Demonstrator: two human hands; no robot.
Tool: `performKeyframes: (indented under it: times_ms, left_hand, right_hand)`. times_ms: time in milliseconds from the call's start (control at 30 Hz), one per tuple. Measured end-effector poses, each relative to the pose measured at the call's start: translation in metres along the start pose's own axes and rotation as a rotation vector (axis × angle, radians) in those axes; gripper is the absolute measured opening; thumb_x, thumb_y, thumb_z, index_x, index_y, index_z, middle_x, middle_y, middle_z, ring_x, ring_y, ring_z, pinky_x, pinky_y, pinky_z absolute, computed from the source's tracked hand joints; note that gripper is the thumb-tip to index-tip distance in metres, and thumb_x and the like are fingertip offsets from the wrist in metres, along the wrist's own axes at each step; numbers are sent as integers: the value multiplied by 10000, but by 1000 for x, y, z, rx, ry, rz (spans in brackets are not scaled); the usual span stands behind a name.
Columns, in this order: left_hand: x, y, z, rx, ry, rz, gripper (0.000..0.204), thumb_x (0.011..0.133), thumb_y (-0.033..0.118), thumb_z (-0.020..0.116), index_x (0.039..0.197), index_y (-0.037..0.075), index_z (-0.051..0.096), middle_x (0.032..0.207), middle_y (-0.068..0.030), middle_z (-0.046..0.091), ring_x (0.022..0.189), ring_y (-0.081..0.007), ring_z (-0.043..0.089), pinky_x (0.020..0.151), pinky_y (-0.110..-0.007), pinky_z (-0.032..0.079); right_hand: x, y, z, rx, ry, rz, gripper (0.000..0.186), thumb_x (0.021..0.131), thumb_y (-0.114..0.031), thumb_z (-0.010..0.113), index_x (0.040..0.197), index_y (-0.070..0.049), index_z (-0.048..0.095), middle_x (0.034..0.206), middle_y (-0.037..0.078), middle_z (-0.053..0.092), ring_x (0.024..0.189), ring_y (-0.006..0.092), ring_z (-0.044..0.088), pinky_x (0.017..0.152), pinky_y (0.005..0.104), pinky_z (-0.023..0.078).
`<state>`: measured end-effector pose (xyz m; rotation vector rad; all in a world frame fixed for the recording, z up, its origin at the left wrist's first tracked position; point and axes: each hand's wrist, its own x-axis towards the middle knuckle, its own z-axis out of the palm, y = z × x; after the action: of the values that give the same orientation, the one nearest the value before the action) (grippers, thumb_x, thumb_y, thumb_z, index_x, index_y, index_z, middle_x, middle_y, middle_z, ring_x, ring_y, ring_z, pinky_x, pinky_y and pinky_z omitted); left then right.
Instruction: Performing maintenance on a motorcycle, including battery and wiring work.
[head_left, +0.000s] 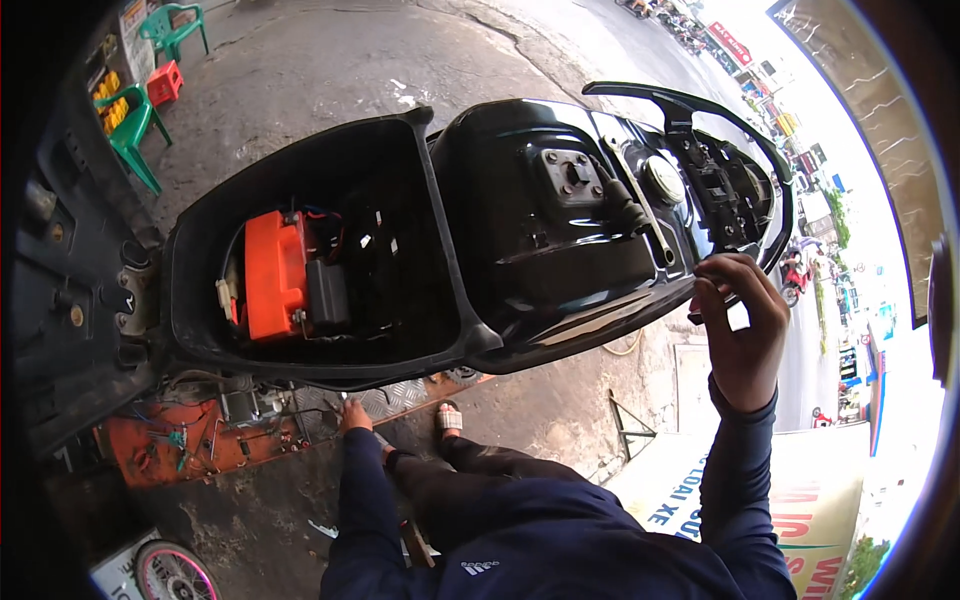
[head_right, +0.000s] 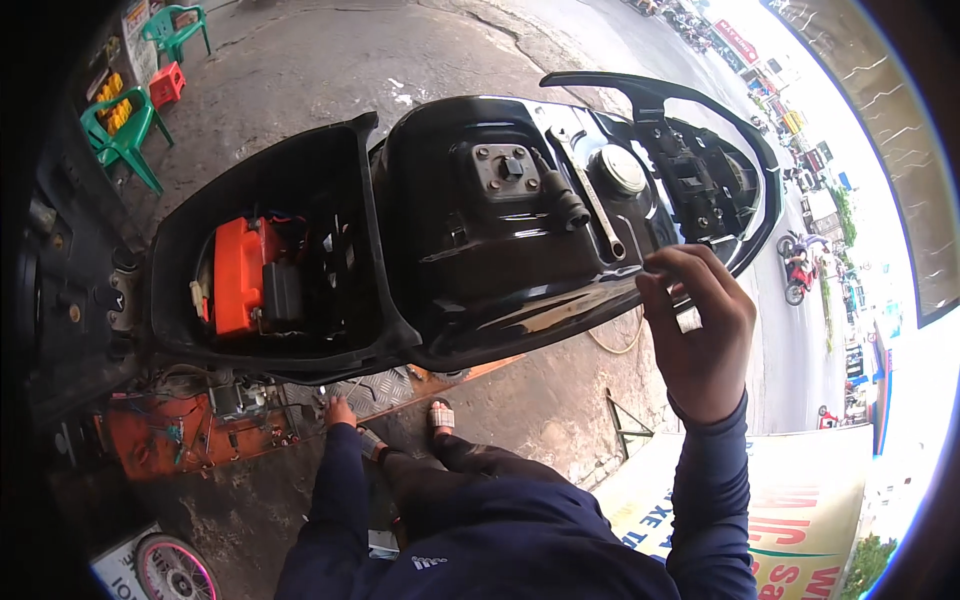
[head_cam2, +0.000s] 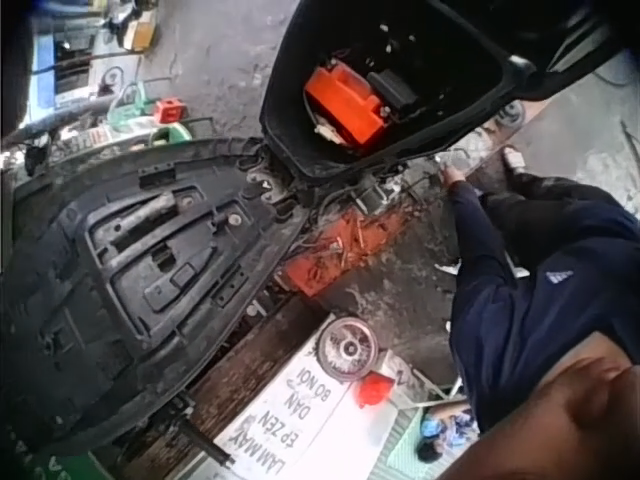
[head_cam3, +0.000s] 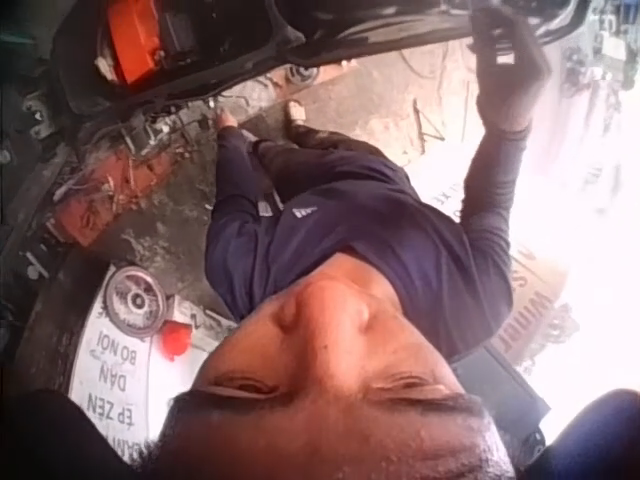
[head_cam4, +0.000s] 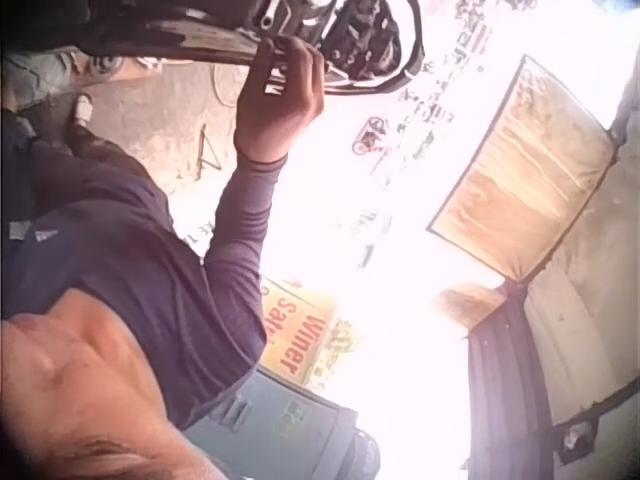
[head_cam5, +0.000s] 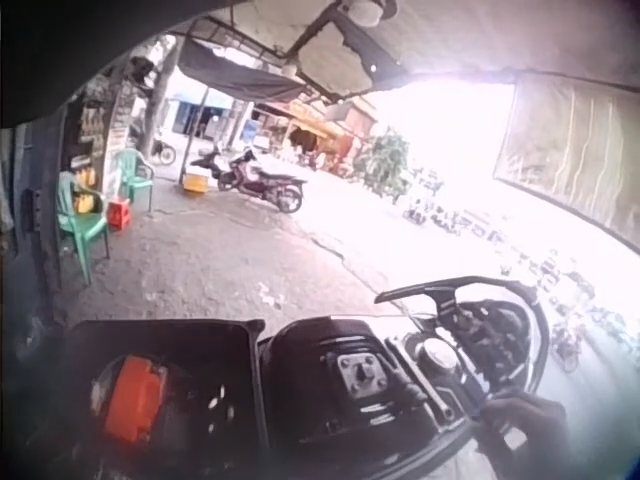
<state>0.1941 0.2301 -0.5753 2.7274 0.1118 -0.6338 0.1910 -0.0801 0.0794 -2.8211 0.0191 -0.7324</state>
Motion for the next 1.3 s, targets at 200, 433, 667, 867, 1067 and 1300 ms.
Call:
performKeyframes:
  times_ms: [200, 433, 667, 867, 1067, 1300]
  left_hand:
    - [-27, 8, -50, 31, -6, 19, 309, 869, 226, 611, 1141, 81, 602, 1226, -156, 573, 1138, -368, 567, 930, -489, 486]
    - [-156, 116, -194, -492, -293, 361, 308, 850, 235, 703, 1079, 34, 663, 970, -147, 694, 881, -278, 680, 759, -375, 528]
    - [-225, 194, -346, -601, -59, 913, 315, 891, 127, 664, 1158, -31, 610, 990, -118, 657, 872, -213, 663, 740, -313, 532]
    - [-245, 204, -392, -943, -297, 1033, 363, 954, 197, 624, 1241, -14, 555, 1120, -96, 610, 864, -185, 633, 749, -289, 530]
    - [-219, 155, -339, -1463, -709, 454, 243, 1008, 190, 543, 1011, -27, 650, 877, -90, 680, 693, -137, 644, 637, -265, 536]
    - [-203, 139, -337, -1163, -455, 546, 229, 979, 103, 562, 1162, -26, 611, 952, -59, 677, 795, -137, 661, 731, -278, 542]
  right_hand:
    - [25, 15, 21, 14, -108, 43, 278, 815, -57, 713, 1072, 26, 644, 894, 169, 641, 782, 312, 663, 698, 377, 504]
    - [27, 28, 37, 19, 208, 78, 102, 888, -60, 591, 877, 32, 547, 881, 209, 546, 743, 411, 583, 664, 461, 462]
    - [-36, 23, -13, 524, 882, 142, 222, 1029, -213, 491, 988, -9, 566, 796, 91, 545, 697, 161, 532, 583, 252, 412]
    - [-110, -62, 35, 1058, 271, 412, 118, 875, -65, 678, 856, 41, 628, 766, 39, 573, 645, 82, 495, 571, 216, 379]
    - [-131, -88, 155, 1013, -304, 667, 272, 910, -224, 680, 887, 47, 685, 685, 117, 630, 589, 166, 587, 578, 308, 449]
    - [-134, -86, 185, 860, -138, 426, 252, 942, -200, 576, 855, 34, 614, 738, 241, 614, 711, 422, 615, 633, 453, 466]
